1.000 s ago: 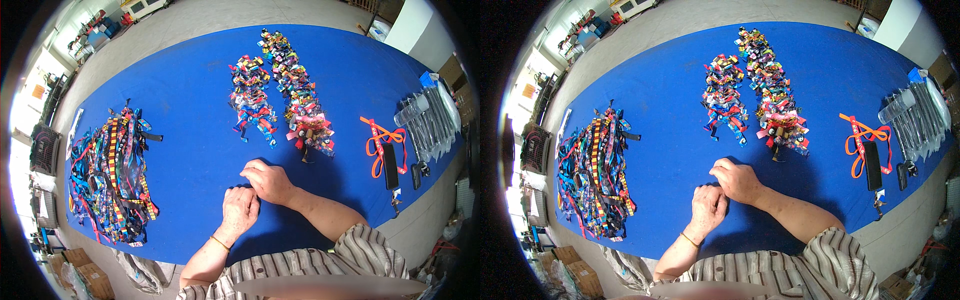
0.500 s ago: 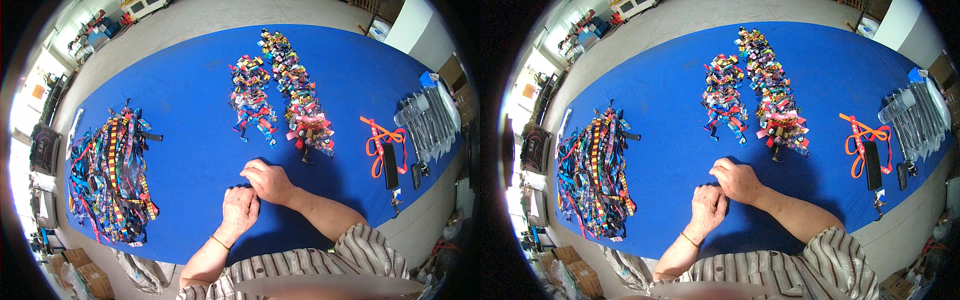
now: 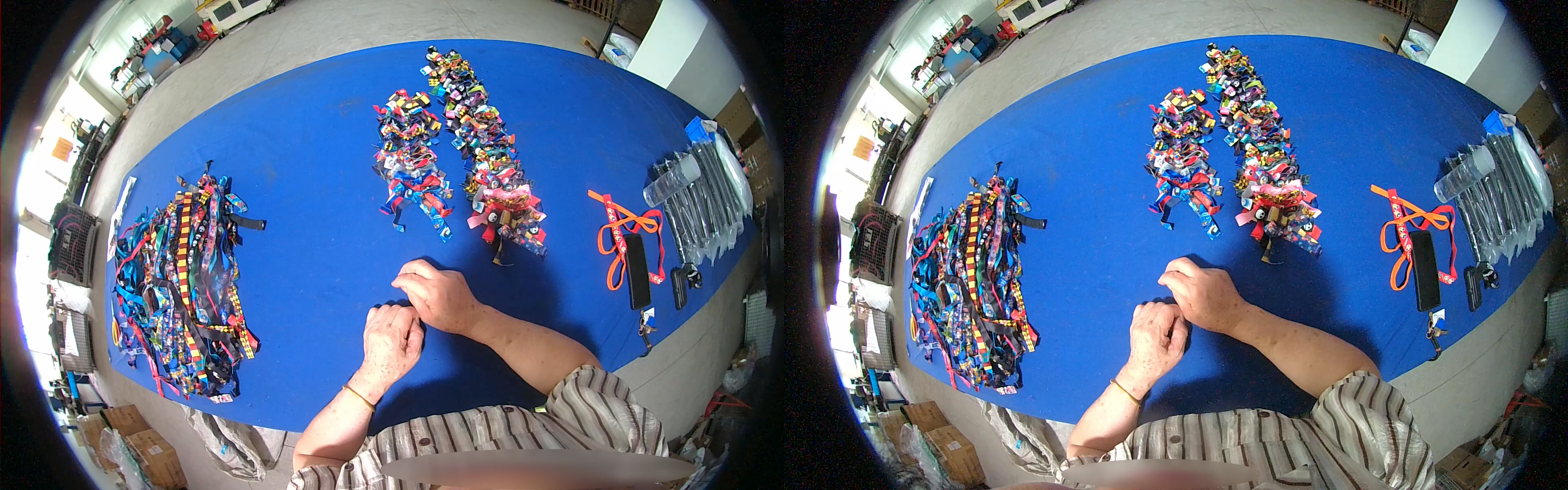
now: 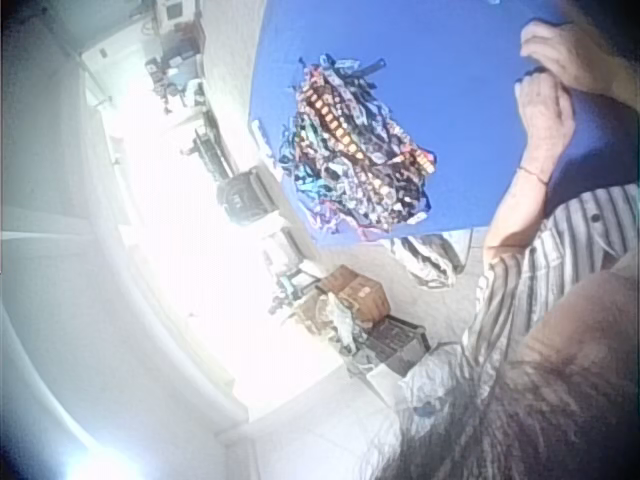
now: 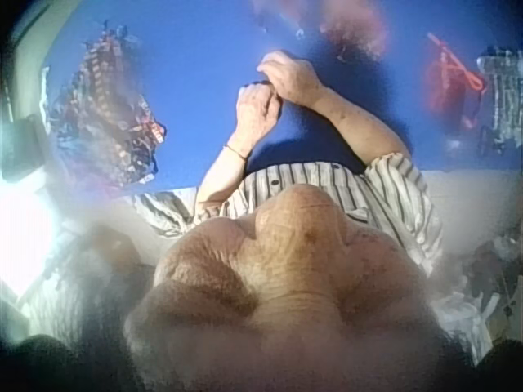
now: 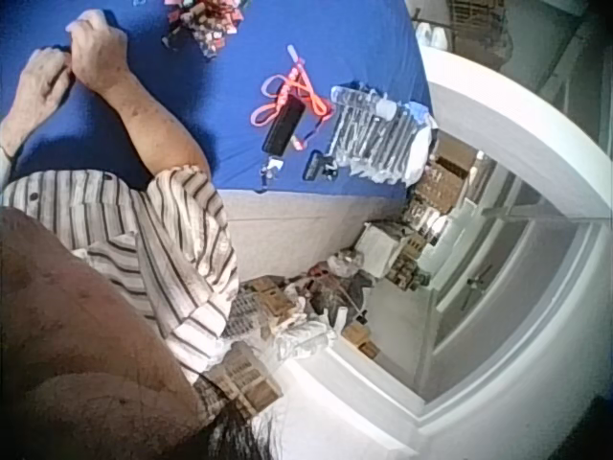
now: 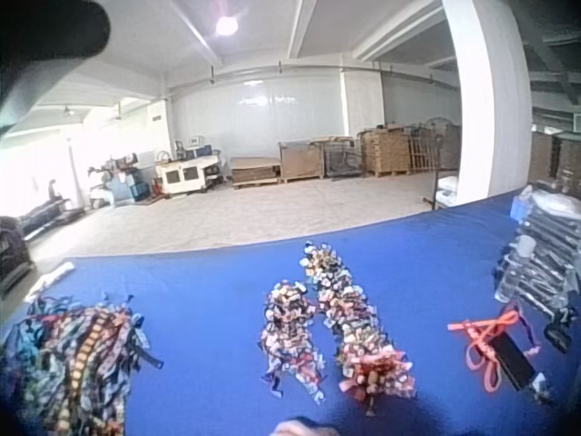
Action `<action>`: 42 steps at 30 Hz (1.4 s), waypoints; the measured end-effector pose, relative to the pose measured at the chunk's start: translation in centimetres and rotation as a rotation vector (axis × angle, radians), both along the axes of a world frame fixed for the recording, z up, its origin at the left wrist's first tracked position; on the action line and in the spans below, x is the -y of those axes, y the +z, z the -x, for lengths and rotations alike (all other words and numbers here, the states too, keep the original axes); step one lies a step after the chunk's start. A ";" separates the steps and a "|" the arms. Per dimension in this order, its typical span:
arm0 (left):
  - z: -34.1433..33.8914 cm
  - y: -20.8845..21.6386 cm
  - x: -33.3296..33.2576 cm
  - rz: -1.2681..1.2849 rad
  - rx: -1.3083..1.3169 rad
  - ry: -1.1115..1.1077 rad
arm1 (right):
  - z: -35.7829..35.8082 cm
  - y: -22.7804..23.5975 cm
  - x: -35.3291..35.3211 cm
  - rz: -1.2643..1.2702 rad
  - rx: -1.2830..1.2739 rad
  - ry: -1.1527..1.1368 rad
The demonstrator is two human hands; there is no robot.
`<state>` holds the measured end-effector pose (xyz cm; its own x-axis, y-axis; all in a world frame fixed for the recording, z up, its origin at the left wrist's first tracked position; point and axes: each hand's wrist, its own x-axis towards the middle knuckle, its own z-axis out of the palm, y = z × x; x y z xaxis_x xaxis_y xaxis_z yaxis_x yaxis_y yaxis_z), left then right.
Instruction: Tying patterned ribbons into decorative bows at a workstation.
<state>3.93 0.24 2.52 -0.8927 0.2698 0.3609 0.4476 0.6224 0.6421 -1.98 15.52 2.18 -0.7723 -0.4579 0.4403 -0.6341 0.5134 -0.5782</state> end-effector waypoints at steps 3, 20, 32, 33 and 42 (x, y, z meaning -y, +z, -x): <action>-0.1 0.2 -0.1 0.001 0.000 0.000 | 0.0 0.1 -0.1 0.005 0.000 0.001; -0.1 -0.4 -0.2 -0.024 -0.045 0.027 | -0.1 -0.4 0.0 0.057 -0.011 -0.005; -0.5 -0.6 -0.2 0.032 -0.059 0.079 | -3.2 11.9 -1.6 0.630 0.184 0.043; -0.6 -0.8 0.0 0.029 -0.066 0.074 | -4.5 13.7 -2.9 0.642 0.152 0.029; -0.7 -0.3 0.2 0.083 -0.052 0.090 | -8.7 20.5 -6.5 1.143 -0.380 0.946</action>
<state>4.67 -0.01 2.21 -0.8953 0.2201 0.3873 0.4189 0.7116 0.5640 6.70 22.05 22.64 -0.1650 0.0094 0.9863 -0.6595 -0.7446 -0.1032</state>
